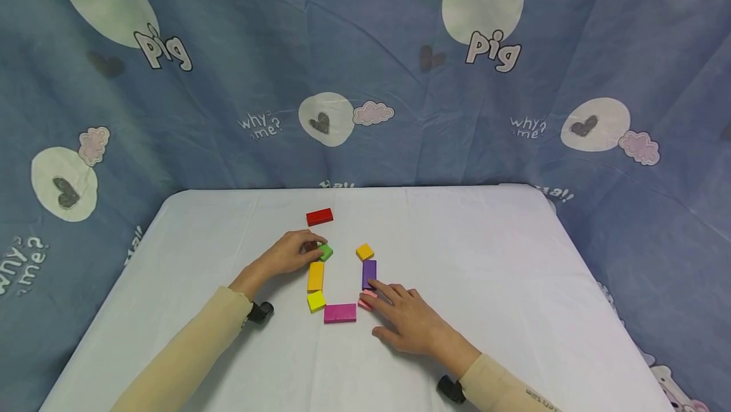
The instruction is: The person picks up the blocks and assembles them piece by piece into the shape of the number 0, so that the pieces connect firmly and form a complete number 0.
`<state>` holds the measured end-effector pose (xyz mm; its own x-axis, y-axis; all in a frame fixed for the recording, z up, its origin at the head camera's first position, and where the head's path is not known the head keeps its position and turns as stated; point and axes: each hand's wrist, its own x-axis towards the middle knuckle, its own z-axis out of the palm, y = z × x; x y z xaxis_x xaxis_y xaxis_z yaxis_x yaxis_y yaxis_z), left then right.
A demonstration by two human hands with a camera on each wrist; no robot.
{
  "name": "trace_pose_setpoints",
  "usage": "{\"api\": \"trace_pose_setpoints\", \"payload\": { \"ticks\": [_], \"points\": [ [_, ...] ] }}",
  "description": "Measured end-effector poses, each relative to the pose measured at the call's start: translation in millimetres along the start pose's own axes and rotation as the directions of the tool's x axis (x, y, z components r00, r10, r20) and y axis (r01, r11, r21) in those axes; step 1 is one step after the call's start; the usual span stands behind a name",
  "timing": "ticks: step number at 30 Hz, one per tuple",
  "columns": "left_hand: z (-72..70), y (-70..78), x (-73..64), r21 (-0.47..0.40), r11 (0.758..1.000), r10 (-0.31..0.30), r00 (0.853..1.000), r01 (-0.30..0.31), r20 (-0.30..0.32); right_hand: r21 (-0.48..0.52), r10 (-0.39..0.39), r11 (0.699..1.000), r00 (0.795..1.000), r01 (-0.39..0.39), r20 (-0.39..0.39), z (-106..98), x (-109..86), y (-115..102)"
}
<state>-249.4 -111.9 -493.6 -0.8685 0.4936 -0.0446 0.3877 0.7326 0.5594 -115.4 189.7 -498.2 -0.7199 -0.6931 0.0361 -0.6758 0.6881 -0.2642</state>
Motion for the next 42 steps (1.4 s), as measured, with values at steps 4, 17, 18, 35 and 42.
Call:
{"api": "trace_pose_setpoints", "payload": {
  "ticks": [4, 17, 18, 35, 42],
  "points": [
    [0.3, 0.5, -0.7, 0.004, 1.0, -0.002, 1.0, 0.002, 0.001, 0.004, -0.003, 1.0, 1.0, 0.003, -0.006, -0.1, -0.2, 0.2],
    [1.2, 0.4, -0.5, 0.012, 1.0, 0.007, 1.0, -0.007, -0.004, -0.009, -0.006, 1.0, 1.0, 0.006, -0.02, 0.7, -0.4, 1.0],
    [1.3, 0.4, -0.5, 0.013, 1.0, 0.005, 1.0, -0.005, -0.003, -0.012, -0.008, 1.0, 1.0, 0.008, -0.024, 0.9, -0.6, 1.0],
    [-2.1, -6.3, 1.3, 0.017, 0.999, 0.053, 0.982, -0.051, -0.183, 0.007, 0.005, 1.0, 1.0, -0.005, -0.015, 0.7, -0.1, 1.6],
    [-0.6, -13.0, 8.4, 0.19, 0.982, 0.034, 0.985, -0.001, -0.17, 0.015, 0.029, 0.999, 0.999, -0.03, 0.02, 1.7, -0.6, 0.4]
  ]
}}
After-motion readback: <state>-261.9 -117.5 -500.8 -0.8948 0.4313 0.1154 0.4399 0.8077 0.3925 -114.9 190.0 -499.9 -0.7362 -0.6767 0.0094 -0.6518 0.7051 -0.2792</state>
